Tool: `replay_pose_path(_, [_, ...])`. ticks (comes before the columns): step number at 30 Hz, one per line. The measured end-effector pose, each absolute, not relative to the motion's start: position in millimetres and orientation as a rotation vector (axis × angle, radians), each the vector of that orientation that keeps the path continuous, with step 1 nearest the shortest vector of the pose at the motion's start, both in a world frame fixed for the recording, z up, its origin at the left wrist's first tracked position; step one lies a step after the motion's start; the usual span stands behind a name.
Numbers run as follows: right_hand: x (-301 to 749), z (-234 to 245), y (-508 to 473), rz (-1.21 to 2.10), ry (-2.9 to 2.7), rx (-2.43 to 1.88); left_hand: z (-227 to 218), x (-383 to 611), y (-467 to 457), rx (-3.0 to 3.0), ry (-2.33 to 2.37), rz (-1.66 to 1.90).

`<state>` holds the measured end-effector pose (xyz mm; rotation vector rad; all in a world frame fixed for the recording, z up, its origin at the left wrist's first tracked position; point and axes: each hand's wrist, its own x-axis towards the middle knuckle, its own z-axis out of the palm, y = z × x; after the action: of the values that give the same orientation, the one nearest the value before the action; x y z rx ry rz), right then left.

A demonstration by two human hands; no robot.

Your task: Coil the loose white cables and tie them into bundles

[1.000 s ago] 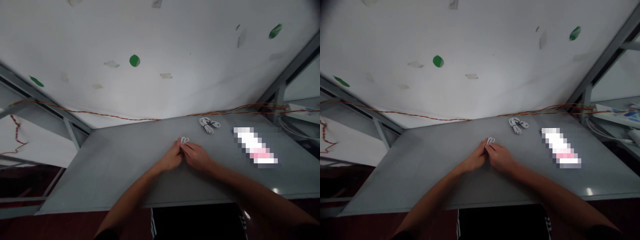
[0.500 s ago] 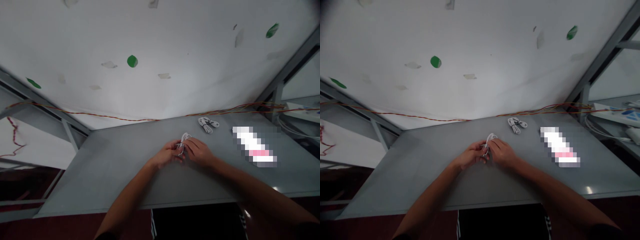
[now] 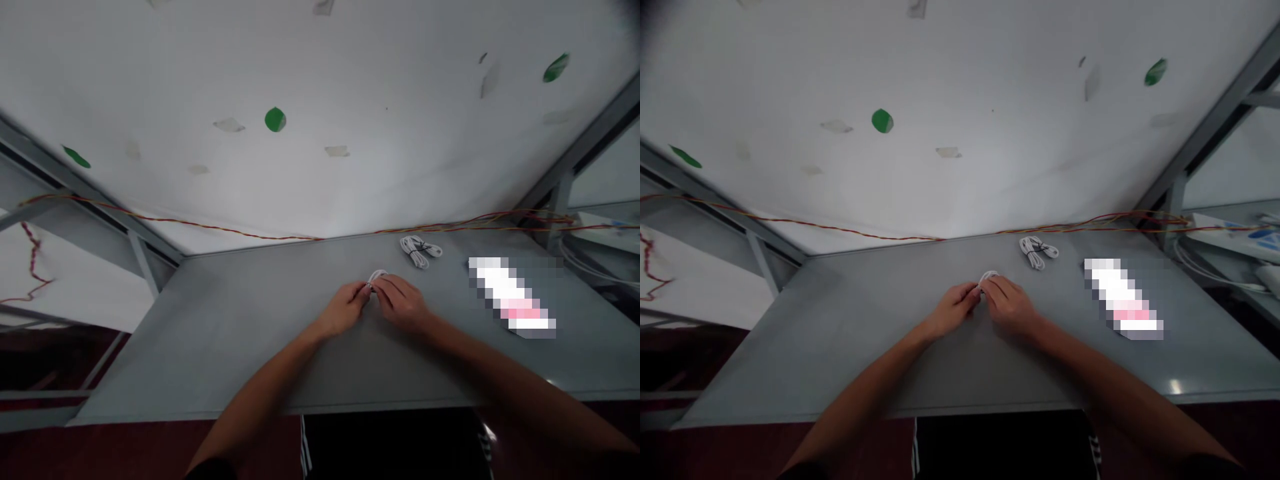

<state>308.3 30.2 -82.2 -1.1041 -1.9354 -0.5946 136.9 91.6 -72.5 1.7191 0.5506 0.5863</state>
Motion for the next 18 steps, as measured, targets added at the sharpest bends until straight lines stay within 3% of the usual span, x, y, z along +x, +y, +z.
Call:
replay_pose_path(8, [307.0, -76.5, 32.3, -0.225, -1.951, -1.124, -89.7, 140.9, 100.2, 1.626, 0.712, 0.63])
replay_pose_path(18, [308.6, -75.1, 29.6, -0.154, -1.993, -1.184, -73.8, 136.5, 96.1, 2.013, 0.684, 0.646])
